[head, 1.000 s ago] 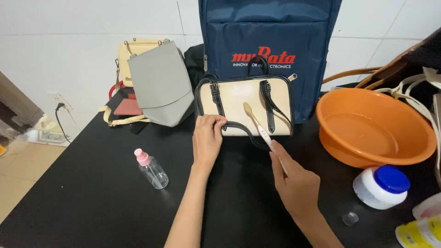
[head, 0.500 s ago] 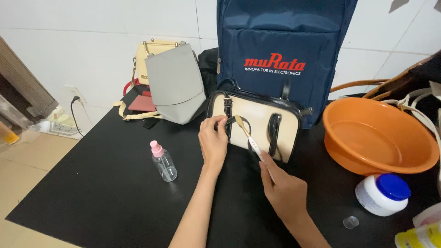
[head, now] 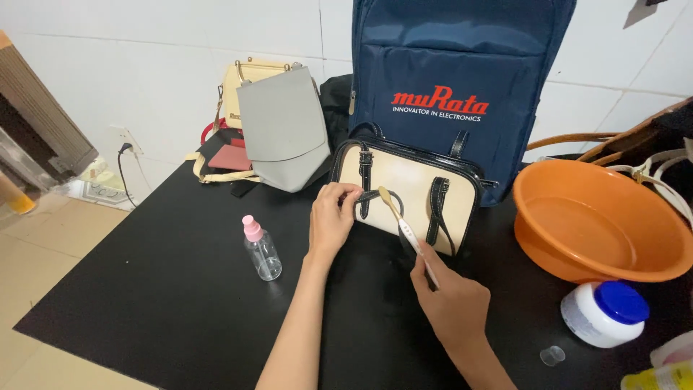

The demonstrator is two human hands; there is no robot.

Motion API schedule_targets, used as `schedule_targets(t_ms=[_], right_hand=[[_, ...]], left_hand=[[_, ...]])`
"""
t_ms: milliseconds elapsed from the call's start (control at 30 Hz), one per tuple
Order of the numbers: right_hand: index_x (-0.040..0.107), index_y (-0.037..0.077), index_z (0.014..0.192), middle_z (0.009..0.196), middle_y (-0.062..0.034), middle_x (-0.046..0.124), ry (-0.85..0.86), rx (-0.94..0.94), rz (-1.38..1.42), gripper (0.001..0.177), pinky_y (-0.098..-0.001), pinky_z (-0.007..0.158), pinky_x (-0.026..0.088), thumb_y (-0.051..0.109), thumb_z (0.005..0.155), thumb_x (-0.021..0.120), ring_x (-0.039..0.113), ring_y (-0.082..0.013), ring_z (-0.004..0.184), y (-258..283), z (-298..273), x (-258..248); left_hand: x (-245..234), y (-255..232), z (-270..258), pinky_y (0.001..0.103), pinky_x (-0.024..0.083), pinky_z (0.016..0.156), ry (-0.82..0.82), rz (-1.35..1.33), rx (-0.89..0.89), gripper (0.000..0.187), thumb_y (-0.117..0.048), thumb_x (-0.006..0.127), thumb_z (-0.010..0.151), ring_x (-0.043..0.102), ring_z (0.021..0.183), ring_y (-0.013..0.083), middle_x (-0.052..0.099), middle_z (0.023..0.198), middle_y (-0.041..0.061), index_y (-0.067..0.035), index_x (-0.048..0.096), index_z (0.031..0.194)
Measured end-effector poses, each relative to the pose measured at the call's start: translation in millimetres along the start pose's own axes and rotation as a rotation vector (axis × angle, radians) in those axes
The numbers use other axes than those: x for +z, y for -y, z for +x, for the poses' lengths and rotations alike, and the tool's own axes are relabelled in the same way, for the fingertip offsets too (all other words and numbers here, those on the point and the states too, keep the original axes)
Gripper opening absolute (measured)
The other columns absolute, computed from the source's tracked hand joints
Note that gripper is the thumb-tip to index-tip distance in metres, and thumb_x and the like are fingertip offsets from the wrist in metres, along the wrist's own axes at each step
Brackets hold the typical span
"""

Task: Cleaning a leather handbag using a toothbrush and cleaning solution.

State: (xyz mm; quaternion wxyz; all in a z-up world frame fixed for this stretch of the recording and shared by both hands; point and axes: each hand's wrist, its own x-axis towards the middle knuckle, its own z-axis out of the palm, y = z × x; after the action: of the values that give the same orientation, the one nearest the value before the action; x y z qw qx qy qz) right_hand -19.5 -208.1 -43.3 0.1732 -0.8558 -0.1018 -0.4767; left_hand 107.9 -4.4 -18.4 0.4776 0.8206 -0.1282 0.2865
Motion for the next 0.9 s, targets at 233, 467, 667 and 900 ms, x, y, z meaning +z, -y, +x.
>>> schedule_targets(t_ms=[233,467,667,900], right_hand=[[0.082,0.022,0.114,0.072,0.0085,0.077,0.082,0.181,0.090,0.027,-0.0258,0.050,0.043,0.023,0.090,0.071,0.058,-0.0067,0.047,0,6,-9],[0.081,0.007,0.108,0.100,-0.0022,0.080,0.090,0.089,0.321,0.021,-0.0191,0.064,0.056,0.010,0.088,0.076,0.074,-0.0075,0.074,0,23,-29],[0.082,0.012,0.110,0.079,-0.0055,0.074,0.045,0.097,0.203,0.020,-0.0250,0.055,0.050,0.013,0.091,0.078,0.067,-0.0144,0.058,-15,24,-23],[0.083,0.032,0.107,0.051,0.0016,0.061,-0.059,0.089,0.038,0.019,-0.0216,0.052,0.047,0.022,0.091,0.079,0.058,-0.0157,0.044,-29,19,-17]], left_hand=[[-42,-7,6,0.038,0.049,0.086,0.332,0.127,-0.018,0.017,-0.023,0.063,0.097,0.064,0.101,0.0176,0.077,0.102,-0.005,-0.017,0.078,0.093],[-79,-25,3,0.030,0.054,0.086,0.658,0.189,-0.290,0.018,-0.014,0.063,0.097,0.074,0.100,0.0113,0.082,0.103,-0.006,-0.014,0.081,0.095],[-75,-61,-21,0.041,0.057,0.091,0.728,0.291,-0.393,0.023,-0.004,0.062,0.088,0.074,0.101,0.0275,0.081,0.098,0.007,-0.013,0.083,0.091],[-15,-67,-60,0.049,0.059,0.086,0.676,0.419,-0.349,0.020,-0.011,0.070,0.081,0.075,0.094,0.0397,0.079,0.087,0.007,-0.025,0.083,0.083]])
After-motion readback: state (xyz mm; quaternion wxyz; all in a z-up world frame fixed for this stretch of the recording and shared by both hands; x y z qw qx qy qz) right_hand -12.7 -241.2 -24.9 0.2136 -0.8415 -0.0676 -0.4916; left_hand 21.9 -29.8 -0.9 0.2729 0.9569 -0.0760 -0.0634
